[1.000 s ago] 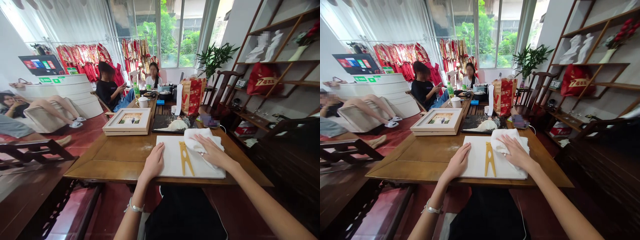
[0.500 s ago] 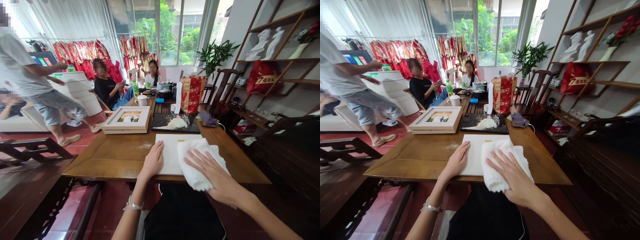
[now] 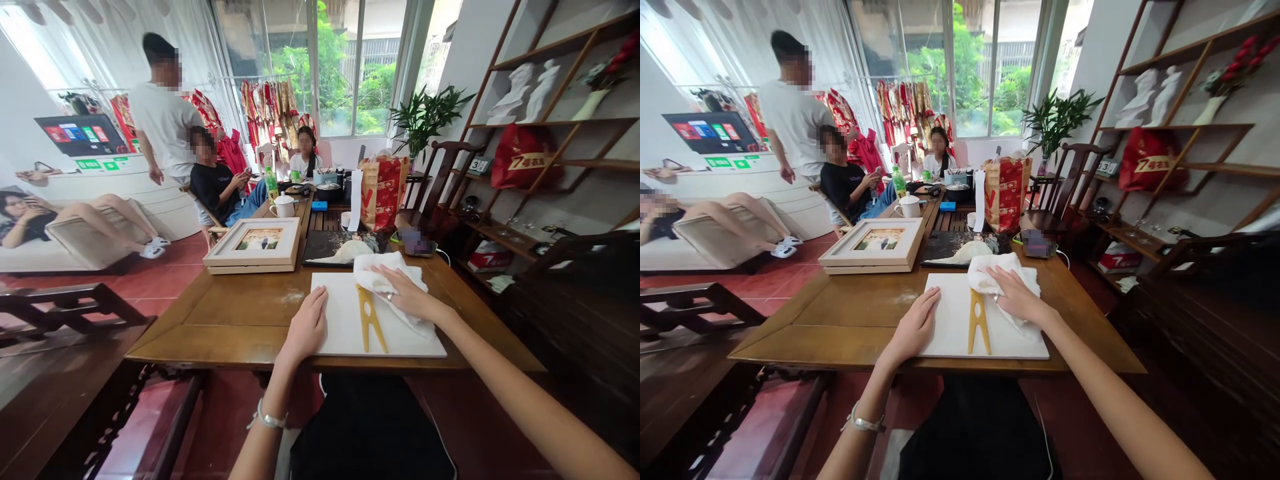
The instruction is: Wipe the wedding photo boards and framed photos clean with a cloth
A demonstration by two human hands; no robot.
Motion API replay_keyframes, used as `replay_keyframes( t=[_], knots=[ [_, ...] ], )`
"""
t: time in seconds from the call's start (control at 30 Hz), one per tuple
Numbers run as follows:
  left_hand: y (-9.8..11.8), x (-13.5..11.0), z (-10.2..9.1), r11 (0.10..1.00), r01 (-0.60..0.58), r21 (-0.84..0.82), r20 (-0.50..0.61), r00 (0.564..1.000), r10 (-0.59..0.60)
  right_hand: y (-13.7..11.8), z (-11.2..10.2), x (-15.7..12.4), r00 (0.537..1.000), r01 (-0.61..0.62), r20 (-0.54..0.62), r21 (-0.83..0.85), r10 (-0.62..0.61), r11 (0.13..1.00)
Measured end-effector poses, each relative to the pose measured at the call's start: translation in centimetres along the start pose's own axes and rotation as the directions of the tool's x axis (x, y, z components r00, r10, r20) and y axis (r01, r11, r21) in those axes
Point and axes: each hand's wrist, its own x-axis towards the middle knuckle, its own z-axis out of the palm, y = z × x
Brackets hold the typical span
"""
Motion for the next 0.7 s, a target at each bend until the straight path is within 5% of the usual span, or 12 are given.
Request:
replay_keyframes(
  t=[0.17,0.33,0.53,0.7],
  knots=[
    [-0.1,0.0,0.2,1.0,-0.008,-0.003,-0.017,1.0,0.008,-1.9,1.1,0.0,0.993,0.105,0.035,0.09,-0.108,0.99],
    [-0.1,0.0,0.2,1.0,0.003,0.005,-0.017,1.0,-0.003,-4.5,1.6,-6.0,0.969,0.239,0.037,0.128,-0.246,0.962],
    [-0.1,0.0,0.2,1.0,-0.002,0.009,-0.01,1.0,0.002,-7.1,0.8,-12.6,0.978,0.125,0.155,0.114,-0.142,0.986],
    [0.0,0.0,0.0,1.0,0.004,0.015,0.006,1.0,-0.004,-4.3,0.6,-10.1,0.999,0.002,0.047,0.035,-0.004,0.999]
  ],
)
